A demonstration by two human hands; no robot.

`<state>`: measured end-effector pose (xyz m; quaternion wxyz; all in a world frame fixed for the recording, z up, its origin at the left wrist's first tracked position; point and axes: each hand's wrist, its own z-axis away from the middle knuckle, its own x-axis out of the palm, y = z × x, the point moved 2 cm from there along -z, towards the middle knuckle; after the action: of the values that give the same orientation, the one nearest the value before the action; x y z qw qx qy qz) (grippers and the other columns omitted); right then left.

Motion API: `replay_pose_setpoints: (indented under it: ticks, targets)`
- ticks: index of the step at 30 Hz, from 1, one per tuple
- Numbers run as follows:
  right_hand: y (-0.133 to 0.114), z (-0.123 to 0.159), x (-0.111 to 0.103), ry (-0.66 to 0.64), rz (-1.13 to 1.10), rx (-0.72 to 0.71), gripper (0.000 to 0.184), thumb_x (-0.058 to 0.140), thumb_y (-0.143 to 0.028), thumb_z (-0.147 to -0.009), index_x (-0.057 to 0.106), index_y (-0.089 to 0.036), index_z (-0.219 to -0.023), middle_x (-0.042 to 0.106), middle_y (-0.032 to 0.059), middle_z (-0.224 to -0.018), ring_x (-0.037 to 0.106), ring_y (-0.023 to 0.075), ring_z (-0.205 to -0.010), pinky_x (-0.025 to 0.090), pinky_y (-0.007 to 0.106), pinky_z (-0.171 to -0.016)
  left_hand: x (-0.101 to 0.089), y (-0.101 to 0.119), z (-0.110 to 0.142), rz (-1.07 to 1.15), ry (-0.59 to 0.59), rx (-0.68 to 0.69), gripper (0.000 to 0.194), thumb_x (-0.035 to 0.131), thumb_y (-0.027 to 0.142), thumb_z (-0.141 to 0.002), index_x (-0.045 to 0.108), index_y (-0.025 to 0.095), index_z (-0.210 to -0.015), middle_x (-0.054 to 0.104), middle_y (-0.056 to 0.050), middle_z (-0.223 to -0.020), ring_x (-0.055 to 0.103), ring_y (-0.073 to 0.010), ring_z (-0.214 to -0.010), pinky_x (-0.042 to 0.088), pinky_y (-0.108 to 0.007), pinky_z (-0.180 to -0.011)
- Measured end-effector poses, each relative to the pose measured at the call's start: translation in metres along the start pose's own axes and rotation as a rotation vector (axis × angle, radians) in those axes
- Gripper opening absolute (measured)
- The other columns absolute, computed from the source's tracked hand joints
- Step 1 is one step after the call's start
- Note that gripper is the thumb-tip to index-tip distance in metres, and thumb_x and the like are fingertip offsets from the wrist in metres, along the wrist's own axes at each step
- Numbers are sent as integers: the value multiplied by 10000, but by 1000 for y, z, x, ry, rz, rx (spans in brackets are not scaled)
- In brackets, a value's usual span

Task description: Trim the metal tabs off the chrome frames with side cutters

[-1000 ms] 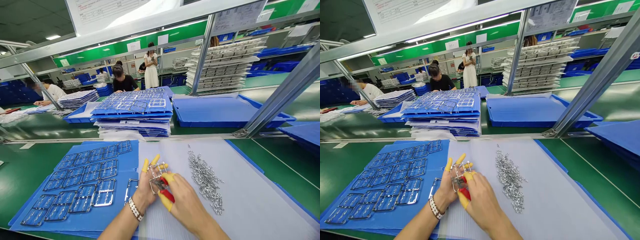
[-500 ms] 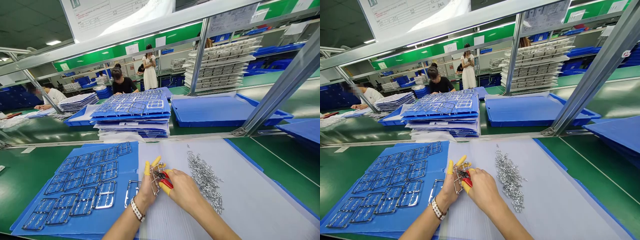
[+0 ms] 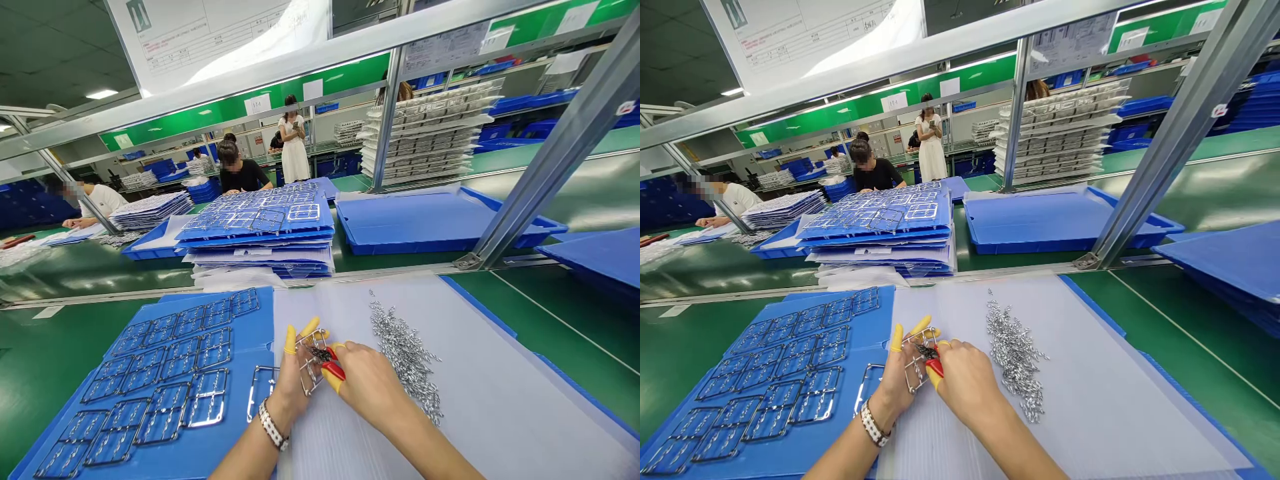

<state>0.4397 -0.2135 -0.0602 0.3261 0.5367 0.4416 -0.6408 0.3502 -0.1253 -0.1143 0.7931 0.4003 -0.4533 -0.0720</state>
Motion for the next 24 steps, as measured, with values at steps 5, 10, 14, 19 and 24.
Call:
replay_pose_setpoints:
  ticks: [5,10,14,19,24]
  targets:
    - [13,-2,0,59,67,67,220,508,-337,-826,625,-167,-904,663,110,-877,622,245,-837,417,319,-680,0,0,0,83,-40,-51,657,363,653,-831,609,153,-1179,644,-123,-1108,593,-208,-900,451,-313,-769]
    - [13,-5,3,56,69,46,236,498,-352,-833,625,-170,-915,661,102,-871,626,250,-827,416,329,-674,-1,-2,1,53,-24,-24,646,362,652,-831,633,158,-1147,648,-121,-1128,577,-245,-1028,436,-346,-865]
    - [14,-6,3,29,25,53,264,485,-377,-840,626,-173,-932,664,103,-880,627,229,-825,412,311,-683,-2,-2,1,3,-18,4,624,387,644,-827,632,175,-1159,647,-115,-1142,567,-258,-1070,416,-367,-916]
    - [16,-6,1,-7,-7,52,277,463,-394,-842,626,-181,-911,668,85,-860,628,216,-797,409,301,-657,-2,-3,2,-36,-1,45,590,407,623,-833,636,184,-1154,640,-110,-1160,558,-255,-1091,395,-365,-946]
    - [11,-4,-1,41,62,65,264,475,-344,-840,633,-163,-950,668,105,-899,620,248,-848,412,325,-675,-3,-3,1,-68,33,52,584,417,615,-834,606,201,-1201,631,-103,-1181,544,-254,-1122,382,-368,-964]
